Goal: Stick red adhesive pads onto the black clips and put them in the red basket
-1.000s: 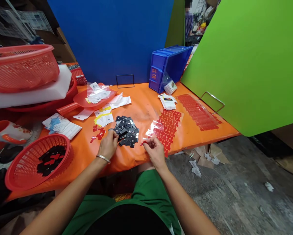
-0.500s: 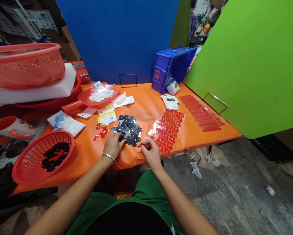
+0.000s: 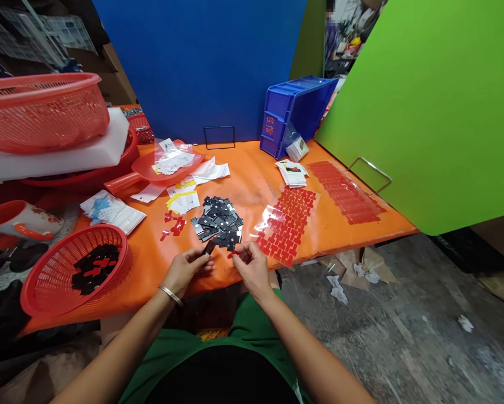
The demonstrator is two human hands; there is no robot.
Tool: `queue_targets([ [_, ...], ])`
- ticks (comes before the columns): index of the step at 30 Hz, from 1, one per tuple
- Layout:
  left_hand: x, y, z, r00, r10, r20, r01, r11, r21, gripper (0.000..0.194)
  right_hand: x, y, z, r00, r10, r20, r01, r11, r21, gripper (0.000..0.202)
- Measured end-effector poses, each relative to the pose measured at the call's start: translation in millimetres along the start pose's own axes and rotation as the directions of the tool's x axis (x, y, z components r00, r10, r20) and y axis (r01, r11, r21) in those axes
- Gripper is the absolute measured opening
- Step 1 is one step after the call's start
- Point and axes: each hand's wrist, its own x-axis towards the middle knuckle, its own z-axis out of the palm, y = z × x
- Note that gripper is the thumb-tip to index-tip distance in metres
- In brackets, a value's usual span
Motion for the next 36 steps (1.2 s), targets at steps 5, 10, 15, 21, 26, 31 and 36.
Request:
queue_targets([
  [5,-14.0,-4.9,9.1,0.981,-0.140,0.131,0.163,0.969,-0.185,0.026,-6.6,-2.0,13.7,0.997,-0.028,0.070,0.030,0.999,-0.028,0.008],
  [10,-14.0,-4.6,6.8,0.972,-0.170,0.163,0.208,0.944,-0.256,0.034,-11.1,0.4,25.0,0.997,0.010,0.079,-0.006,0.999,-0.051,0.008],
  [15,-14.7,-5.7,3.4,0.965,-0.166,0.204,0.222,0.931,-0.291,0.035,-16.1,4.4,34.4,0.998,0.002,0.061,0.002,0.998,-0.069,0.007],
  [21,-15.9,-4.9,3.7,0.967,-0.180,0.180,0.226,0.931,-0.286,0.033,-16.6,10.0,38.6,0.999,-0.020,0.049,0.023,0.997,-0.076,0.007],
  [26,-16.4,-6.0,4.5,0.969,-0.180,0.170,0.225,0.928,-0.297,0.033,-16.6,12.4,39.3,0.999,-0.013,0.040,0.016,0.997,-0.079,0.007],
  [31,-16.1,-7.6,4.0,0.969,-0.185,0.163,0.228,0.925,-0.305,0.034,-16.6,13.9,40.2,0.999,-0.003,0.046,0.007,0.997,-0.074,0.007],
  [36,-15.9,-8.0,3.7,0.970,-0.173,0.169,0.218,0.927,-0.304,0.034,-16.1,14.2,41.3,0.999,0.000,0.045,0.003,0.997,-0.075,0.006],
])
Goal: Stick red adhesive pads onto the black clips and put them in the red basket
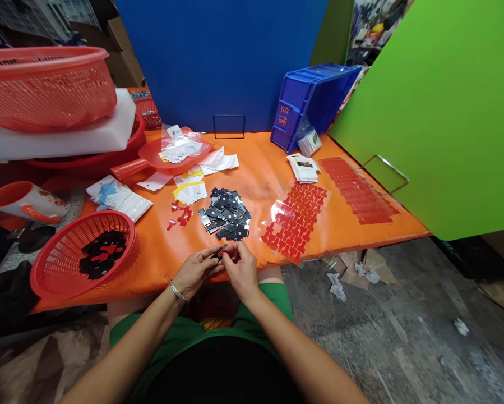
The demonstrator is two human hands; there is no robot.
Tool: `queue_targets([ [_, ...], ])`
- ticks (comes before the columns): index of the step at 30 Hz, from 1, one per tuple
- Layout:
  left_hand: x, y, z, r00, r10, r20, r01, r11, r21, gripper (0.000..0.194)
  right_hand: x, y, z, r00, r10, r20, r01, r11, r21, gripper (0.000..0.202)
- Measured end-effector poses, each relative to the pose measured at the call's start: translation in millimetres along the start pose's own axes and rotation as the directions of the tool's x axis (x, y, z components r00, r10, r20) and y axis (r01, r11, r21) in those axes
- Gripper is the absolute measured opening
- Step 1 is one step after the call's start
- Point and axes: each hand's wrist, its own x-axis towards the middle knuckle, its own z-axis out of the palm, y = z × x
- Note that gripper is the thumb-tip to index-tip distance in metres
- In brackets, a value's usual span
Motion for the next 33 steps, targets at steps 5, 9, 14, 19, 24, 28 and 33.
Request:
queue_targets([
  [5,0.4,0.0,0.1,1.000,0.011,0.013,-0.011,1.000,0.007,0.035,0.0,1.1,0.5,1.000,-0.002,-0.004,0.002,1.000,-0.011,0.006],
  [9,0.3,0.1,0.2,1.000,0.012,0.013,-0.012,1.000,0.006,0.035,-0.2,1.5,0.5,1.000,-0.005,-0.003,0.005,0.999,-0.032,0.006],
  [14,0.1,-0.2,0.3,1.000,0.007,0.016,-0.007,1.000,0.005,0.035,-0.3,1.0,0.9,1.000,-0.023,-0.015,0.022,0.998,-0.053,0.004],
  [19,0.7,-0.3,-0.7,1.000,0.007,0.016,-0.007,1.000,-0.003,0.036,-0.6,-0.2,1.4,0.999,-0.028,-0.023,0.026,0.998,-0.061,0.004],
  [24,0.7,-0.1,-1.3,1.000,0.000,0.025,0.000,1.000,-0.004,0.038,-1.1,-1.0,1.6,0.999,-0.032,-0.024,0.030,0.997,-0.077,0.004],
  [28,-0.6,0.8,-1.1,0.999,0.006,0.033,-0.006,1.000,0.000,0.038,-1.2,-0.9,1.6,0.999,-0.031,-0.019,0.029,0.995,-0.096,0.004],
  [33,0.0,0.7,0.9,1.000,0.025,0.011,-0.025,1.000,0.005,0.029,-1.5,0.5,1.9,0.999,-0.040,-0.020,0.038,0.993,-0.114,0.005],
])
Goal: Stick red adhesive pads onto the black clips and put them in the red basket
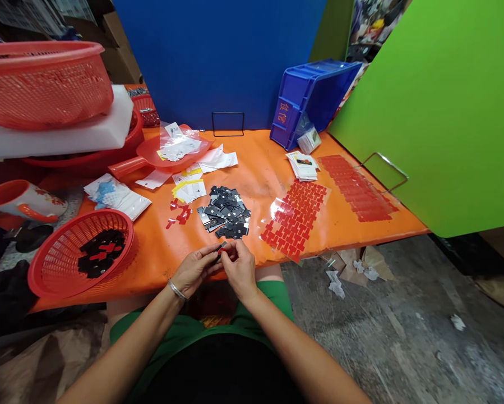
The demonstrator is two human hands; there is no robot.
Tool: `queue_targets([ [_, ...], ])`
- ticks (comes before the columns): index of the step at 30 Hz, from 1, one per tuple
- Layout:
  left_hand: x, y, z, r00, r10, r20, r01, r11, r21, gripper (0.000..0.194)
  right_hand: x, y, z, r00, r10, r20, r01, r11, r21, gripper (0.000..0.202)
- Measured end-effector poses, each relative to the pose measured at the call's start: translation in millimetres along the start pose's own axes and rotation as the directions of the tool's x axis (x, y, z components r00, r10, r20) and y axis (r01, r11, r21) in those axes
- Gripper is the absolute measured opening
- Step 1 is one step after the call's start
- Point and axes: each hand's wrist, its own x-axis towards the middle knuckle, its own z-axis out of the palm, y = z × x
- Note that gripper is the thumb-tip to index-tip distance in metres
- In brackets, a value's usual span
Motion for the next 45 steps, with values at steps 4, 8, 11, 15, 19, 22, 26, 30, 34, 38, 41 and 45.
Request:
queue_targets([
  [4,2.4,-3.5,6.4,0.991,0.019,-0.135,-0.019,1.000,0.005,0.022,-1.1,0.0,0.1,1.000,-0.021,0.009,0.021,0.999,-0.032,0.005],
  [8,2.7,-7.5,12.0,0.971,0.058,-0.233,-0.060,0.998,0.001,0.018,-3.8,-3.5,-1.1,0.996,-0.088,-0.001,0.087,0.991,-0.100,0.004],
  [11,1.7,-9.0,13.1,0.967,0.075,-0.242,-0.079,0.997,-0.005,0.018,-4.4,-6.9,-2.6,0.985,-0.174,-0.019,0.169,0.974,-0.150,0.004],
  [15,1.3,-9.1,12.5,0.973,0.082,-0.214,-0.087,0.996,-0.014,0.019,0.9,-7.6,-4.5,0.980,-0.188,-0.067,0.176,0.972,-0.158,0.005],
  [19,2.0,-8.9,11.2,0.977,0.084,-0.194,-0.087,0.996,-0.008,0.020,8.4,-4.9,-5.5,0.987,-0.154,-0.047,0.147,0.979,-0.138,0.005],
  [22,2.2,-9.3,10.5,0.978,0.084,-0.192,-0.087,0.996,-0.008,0.020,11.7,-3.7,-5.2,0.990,-0.135,-0.041,0.129,0.985,-0.118,0.005],
  [26,1.8,-9.6,10.5,0.979,0.090,-0.183,-0.092,0.996,-0.002,0.021,14.0,-4.9,-4.8,0.994,-0.110,-0.026,0.106,0.987,-0.124,0.005],
  [30,1.4,-8.9,10.7,0.979,0.087,-0.183,-0.088,0.996,-0.001,0.022,15.0,-6.4,-4.7,0.994,-0.109,-0.015,0.106,0.985,-0.135,0.005],
  [34,1.4,-8.6,10.4,0.979,0.085,-0.184,-0.090,0.996,-0.014,0.020,14.6,-6.8,-4.3,0.994,-0.108,-0.016,0.105,0.984,-0.141,0.005],
  [38,1.8,-9.6,9.9,0.978,0.086,-0.192,-0.089,0.996,-0.010,0.020,14.2,-7.2,-4.3,0.994,-0.108,-0.016,0.104,0.983,-0.154,0.005],
  [41,2.4,-11.2,9.2,0.977,0.095,-0.192,-0.098,0.995,-0.003,0.021,14.3,-7.9,-4.9,0.995,-0.103,-0.016,0.098,0.981,-0.168,0.005],
  [45,3.1,-14.4,7.6,0.973,0.129,-0.190,-0.132,0.991,-0.002,0.021,12.4,-9.2,-5.2,0.995,-0.100,0.002,0.099,0.976,-0.192,0.004],
])
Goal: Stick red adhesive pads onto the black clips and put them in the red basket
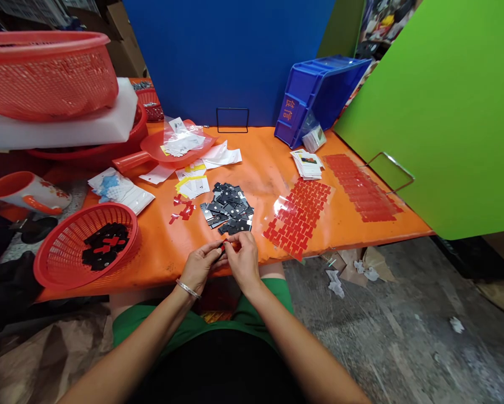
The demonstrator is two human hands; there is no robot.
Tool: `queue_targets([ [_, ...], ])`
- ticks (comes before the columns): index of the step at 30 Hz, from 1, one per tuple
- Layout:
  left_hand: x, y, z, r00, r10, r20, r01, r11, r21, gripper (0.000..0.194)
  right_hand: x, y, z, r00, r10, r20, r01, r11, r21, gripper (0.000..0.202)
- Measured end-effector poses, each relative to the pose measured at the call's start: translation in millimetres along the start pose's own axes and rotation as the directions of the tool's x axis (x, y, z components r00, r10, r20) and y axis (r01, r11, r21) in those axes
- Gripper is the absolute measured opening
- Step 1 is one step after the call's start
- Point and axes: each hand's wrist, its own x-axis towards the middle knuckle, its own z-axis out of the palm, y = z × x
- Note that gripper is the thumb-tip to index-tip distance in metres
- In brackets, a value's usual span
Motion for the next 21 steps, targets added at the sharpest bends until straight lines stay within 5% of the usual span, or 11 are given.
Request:
queue_targets([
  [8,0.0,-5.7,-1.7,0.999,0.040,-0.019,-0.040,0.999,-0.024,0.021,-0.2,9.7,6.3,0.992,0.117,-0.045,-0.111,0.986,0.128,0.025],
  [12,0.0,-4.5,-1.1,0.999,0.037,-0.027,-0.038,0.998,-0.042,0.024,4.0,10.5,5.5,0.986,0.161,0.032,-0.164,0.972,0.168,0.026],
  [21,-3.3,-4.6,-2.6,0.995,0.077,0.064,-0.079,0.997,0.023,0.040,6.1,3.0,-1.4,0.989,0.090,0.121,-0.104,0.988,0.115,0.025],
])
